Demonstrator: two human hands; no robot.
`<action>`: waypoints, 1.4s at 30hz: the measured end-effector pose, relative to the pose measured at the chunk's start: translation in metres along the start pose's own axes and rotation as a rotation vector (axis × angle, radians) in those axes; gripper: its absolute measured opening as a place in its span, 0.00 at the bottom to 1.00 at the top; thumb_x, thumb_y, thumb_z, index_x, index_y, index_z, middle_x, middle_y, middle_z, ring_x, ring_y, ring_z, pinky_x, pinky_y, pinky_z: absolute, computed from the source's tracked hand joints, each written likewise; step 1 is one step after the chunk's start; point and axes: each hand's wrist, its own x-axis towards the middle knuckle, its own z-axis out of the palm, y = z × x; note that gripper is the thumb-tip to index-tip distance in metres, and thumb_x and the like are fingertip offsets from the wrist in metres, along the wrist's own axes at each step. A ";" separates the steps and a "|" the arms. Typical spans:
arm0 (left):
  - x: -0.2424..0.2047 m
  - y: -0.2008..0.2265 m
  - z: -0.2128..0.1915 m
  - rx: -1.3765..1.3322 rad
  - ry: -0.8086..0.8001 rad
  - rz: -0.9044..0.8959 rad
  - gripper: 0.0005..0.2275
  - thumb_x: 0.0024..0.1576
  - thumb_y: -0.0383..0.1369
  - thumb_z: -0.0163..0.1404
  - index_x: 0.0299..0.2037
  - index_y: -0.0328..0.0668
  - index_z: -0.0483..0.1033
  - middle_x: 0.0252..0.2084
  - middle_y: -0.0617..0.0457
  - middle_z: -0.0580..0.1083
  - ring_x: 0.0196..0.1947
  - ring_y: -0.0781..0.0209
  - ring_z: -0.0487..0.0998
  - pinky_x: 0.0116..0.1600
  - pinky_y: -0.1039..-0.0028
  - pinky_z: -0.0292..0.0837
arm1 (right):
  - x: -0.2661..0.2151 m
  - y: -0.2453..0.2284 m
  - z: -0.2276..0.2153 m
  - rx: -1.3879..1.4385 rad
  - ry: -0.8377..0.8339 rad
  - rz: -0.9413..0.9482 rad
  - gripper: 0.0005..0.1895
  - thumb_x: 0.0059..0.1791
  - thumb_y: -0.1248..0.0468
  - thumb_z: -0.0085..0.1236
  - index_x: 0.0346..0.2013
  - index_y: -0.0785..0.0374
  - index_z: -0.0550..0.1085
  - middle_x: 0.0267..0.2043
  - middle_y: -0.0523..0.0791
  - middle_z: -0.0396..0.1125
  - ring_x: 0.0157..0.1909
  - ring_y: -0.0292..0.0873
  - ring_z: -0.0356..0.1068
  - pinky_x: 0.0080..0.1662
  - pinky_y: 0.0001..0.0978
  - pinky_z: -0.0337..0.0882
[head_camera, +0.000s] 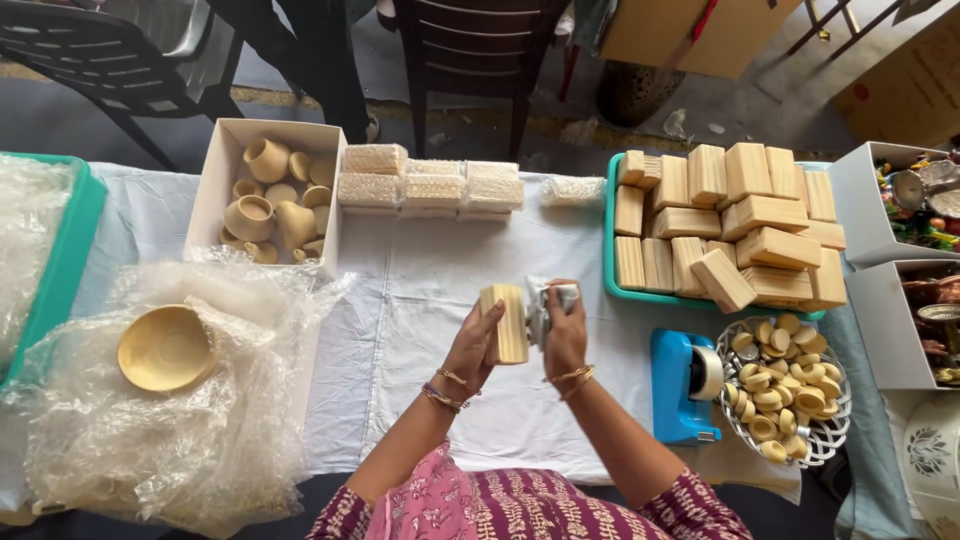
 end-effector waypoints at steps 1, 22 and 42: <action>0.011 -0.018 -0.016 -0.001 0.000 0.000 0.26 0.60 0.49 0.48 0.64 0.44 0.63 0.51 0.48 0.74 0.45 0.60 0.80 0.47 0.66 0.82 | -0.007 0.008 0.001 -0.001 0.000 0.000 0.06 0.55 0.58 0.47 0.43 0.54 0.70 0.37 0.38 0.67 0.34 0.35 0.66 0.35 0.32 0.75; -0.009 -0.027 -0.003 -0.312 0.100 0.128 0.26 0.68 0.46 0.35 0.73 0.41 0.55 0.54 0.43 0.73 0.46 0.56 0.81 0.43 0.70 0.84 | -0.023 0.007 -0.007 -0.410 -0.508 -0.787 0.08 0.51 0.74 0.53 0.42 0.60 0.72 0.39 0.41 0.67 0.41 0.35 0.68 0.43 0.29 0.70; 0.043 -0.072 -0.035 -0.112 0.262 0.152 0.39 0.59 0.65 0.42 0.65 0.34 0.70 0.55 0.51 0.75 0.51 0.63 0.76 0.53 0.77 0.75 | -0.034 0.009 0.024 -0.091 -0.237 -0.454 0.07 0.55 0.74 0.45 0.44 0.60 0.69 0.38 0.43 0.68 0.39 0.34 0.68 0.40 0.25 0.71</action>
